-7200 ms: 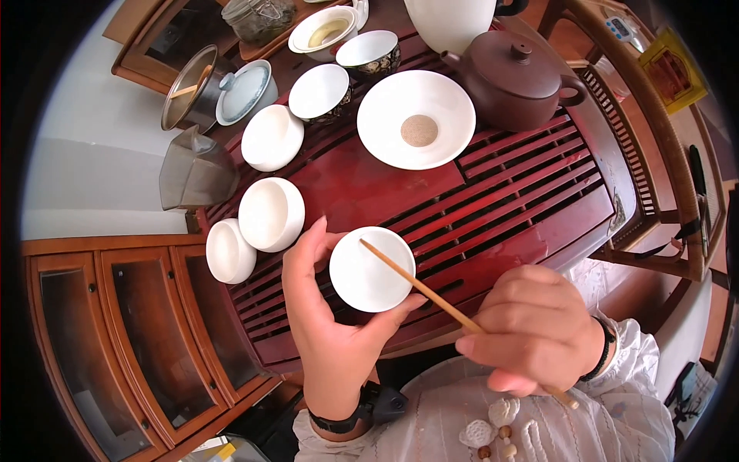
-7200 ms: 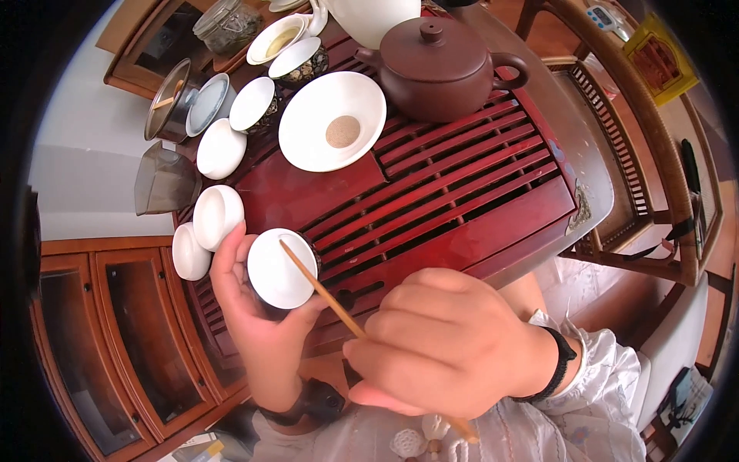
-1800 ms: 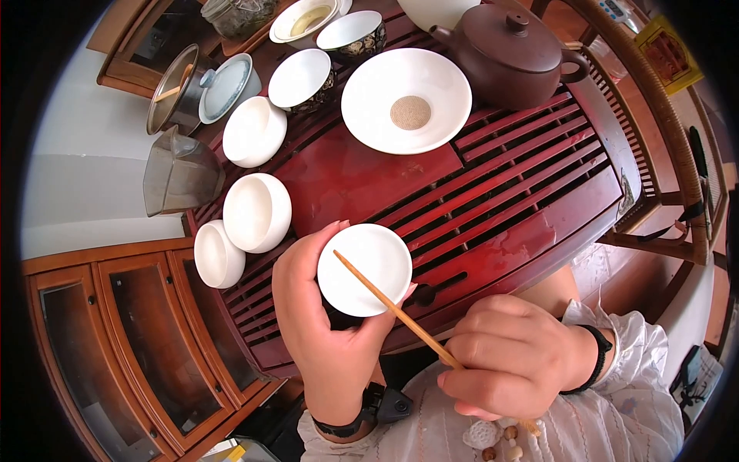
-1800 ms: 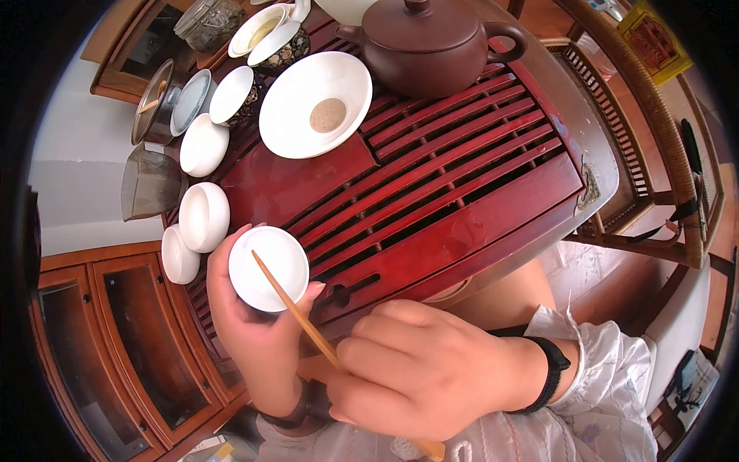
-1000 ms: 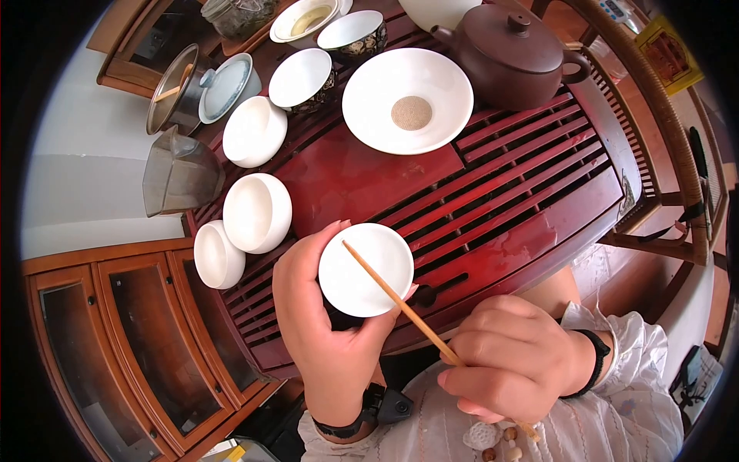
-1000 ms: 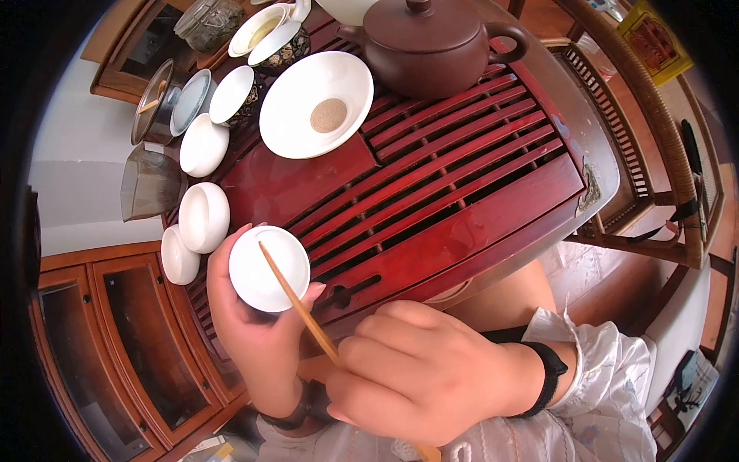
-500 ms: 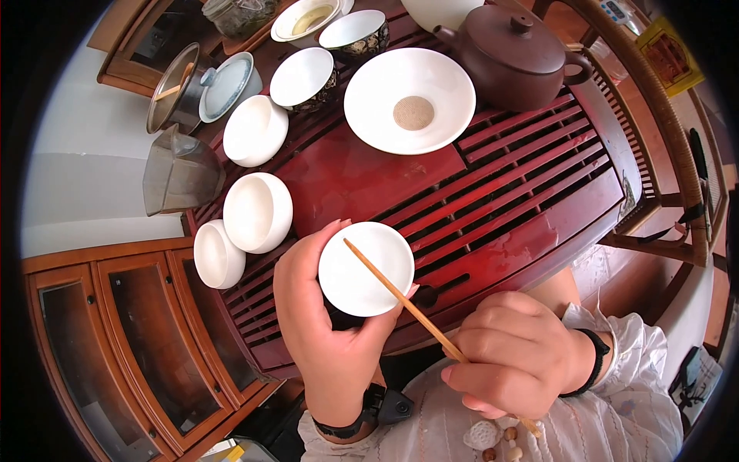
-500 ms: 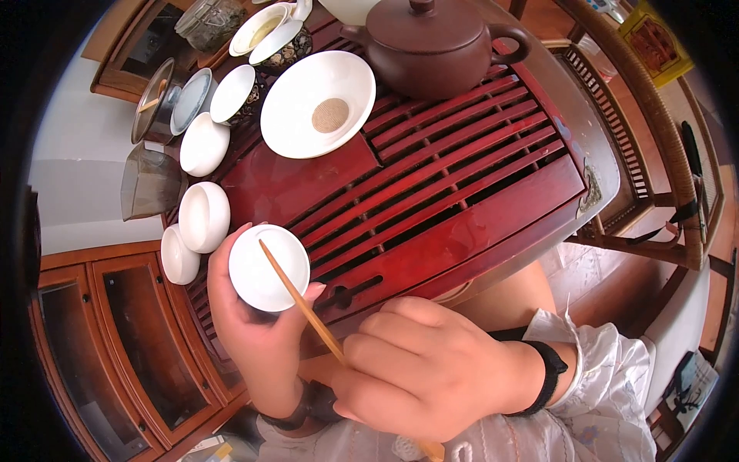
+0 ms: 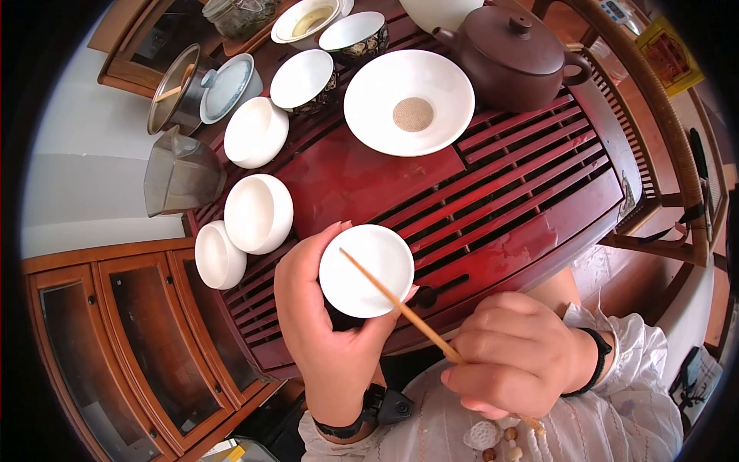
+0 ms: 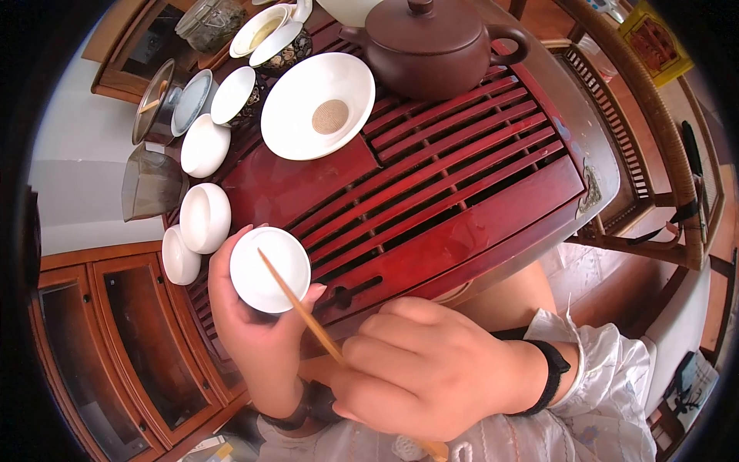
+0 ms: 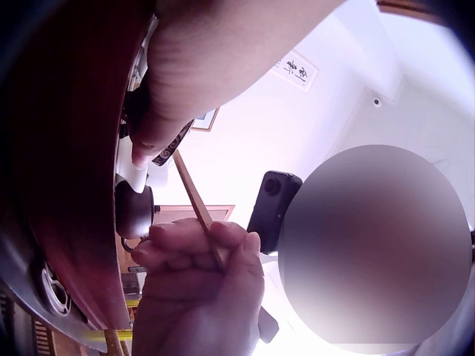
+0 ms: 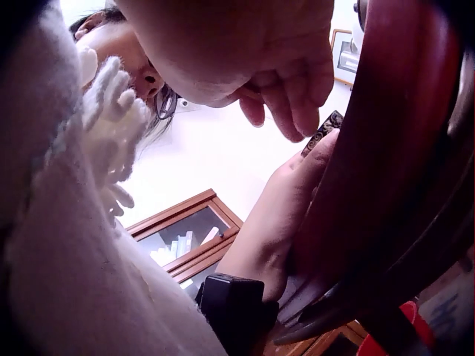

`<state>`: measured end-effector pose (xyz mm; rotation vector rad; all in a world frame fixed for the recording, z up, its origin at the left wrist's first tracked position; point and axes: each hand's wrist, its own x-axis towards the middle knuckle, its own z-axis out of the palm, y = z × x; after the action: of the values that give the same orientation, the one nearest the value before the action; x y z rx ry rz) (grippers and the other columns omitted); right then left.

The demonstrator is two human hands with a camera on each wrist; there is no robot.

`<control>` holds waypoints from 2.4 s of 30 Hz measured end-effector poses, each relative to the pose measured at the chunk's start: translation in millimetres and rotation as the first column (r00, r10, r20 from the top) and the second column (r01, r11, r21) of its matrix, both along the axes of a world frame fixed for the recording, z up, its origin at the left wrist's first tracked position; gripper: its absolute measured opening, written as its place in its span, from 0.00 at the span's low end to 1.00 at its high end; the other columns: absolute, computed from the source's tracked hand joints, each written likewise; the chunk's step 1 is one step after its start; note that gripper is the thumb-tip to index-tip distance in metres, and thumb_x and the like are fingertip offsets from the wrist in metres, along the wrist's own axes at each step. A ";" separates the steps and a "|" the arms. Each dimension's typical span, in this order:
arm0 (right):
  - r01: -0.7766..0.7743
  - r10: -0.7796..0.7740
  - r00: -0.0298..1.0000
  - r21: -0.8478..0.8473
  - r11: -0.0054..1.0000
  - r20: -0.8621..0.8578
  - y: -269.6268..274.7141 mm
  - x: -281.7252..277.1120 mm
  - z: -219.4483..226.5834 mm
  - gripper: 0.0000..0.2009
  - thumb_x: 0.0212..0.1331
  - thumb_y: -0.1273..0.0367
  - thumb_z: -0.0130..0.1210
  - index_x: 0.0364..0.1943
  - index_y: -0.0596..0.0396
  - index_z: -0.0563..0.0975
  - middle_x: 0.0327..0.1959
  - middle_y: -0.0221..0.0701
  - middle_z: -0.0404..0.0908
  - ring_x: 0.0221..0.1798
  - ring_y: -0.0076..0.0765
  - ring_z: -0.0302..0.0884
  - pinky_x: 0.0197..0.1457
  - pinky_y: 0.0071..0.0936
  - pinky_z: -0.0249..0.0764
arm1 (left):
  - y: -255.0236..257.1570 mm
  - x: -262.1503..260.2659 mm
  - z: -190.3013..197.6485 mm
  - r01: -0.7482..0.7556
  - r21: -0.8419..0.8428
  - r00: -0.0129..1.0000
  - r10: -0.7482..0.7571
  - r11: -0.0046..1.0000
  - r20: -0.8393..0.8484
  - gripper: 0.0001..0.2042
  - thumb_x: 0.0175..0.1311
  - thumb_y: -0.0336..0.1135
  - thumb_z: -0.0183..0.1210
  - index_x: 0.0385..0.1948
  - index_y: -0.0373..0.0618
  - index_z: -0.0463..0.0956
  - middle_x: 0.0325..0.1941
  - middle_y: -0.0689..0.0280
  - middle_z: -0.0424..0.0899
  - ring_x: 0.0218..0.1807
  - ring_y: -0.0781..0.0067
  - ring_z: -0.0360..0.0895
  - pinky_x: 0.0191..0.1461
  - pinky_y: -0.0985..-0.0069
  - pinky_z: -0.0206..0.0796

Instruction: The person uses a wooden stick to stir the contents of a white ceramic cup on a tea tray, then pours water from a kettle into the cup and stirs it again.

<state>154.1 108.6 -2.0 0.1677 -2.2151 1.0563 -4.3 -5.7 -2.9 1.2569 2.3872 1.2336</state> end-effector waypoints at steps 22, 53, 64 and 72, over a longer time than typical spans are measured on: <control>0.060 -0.060 0.997 0.001 0.998 -0.052 -3.6 -1.8 -4.7 0.09 0.56 0.66 0.58 0.35 0.58 0.77 0.28 0.33 0.74 0.28 0.37 0.74 0.32 0.30 0.69 | -1.1 -1.2 0.0 0.019 0.001 1.000 -0.019 1.000 -0.017 0.40 0.37 0.23 0.76 0.60 0.42 0.66 0.56 0.64 0.73 0.58 0.70 0.72 0.62 0.71 0.66; 0.187 -0.189 0.982 0.142 0.972 0.001 -3.0 1.5 4.9 0.09 0.49 0.65 0.62 0.29 0.53 0.77 0.26 0.26 0.71 0.26 0.29 0.68 0.30 0.26 0.59 | -0.6 -1.3 -3.2 0.021 0.036 0.999 -0.022 0.999 0.039 0.40 0.37 0.23 0.76 0.59 0.43 0.66 0.56 0.65 0.72 0.58 0.70 0.72 0.61 0.71 0.66; 0.162 -0.164 0.986 0.059 0.985 0.040 -2.1 1.2 5.4 0.09 0.47 0.66 0.64 0.30 0.51 0.77 0.26 0.25 0.72 0.26 0.28 0.69 0.31 0.26 0.59 | -1.0 -2.5 -1.5 0.037 0.018 0.999 -0.037 0.999 -0.024 0.41 0.36 0.24 0.77 0.59 0.42 0.66 0.55 0.65 0.72 0.57 0.70 0.72 0.61 0.71 0.66; 0.118 -0.119 0.987 0.011 0.993 0.105 3.9 4.3 10.6 0.09 0.47 0.67 0.64 0.31 0.52 0.77 0.26 0.25 0.73 0.24 0.28 0.69 0.30 0.25 0.59 | -1.0 -1.7 -2.6 0.026 0.031 1.000 -0.026 0.999 0.013 0.41 0.36 0.24 0.77 0.59 0.42 0.66 0.55 0.65 0.72 0.57 0.70 0.72 0.61 0.72 0.67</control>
<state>158.4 112.5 8.6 -0.0180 -2.2910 1.0157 -6.0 -6.7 -5.6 1.2803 2.3444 1.2716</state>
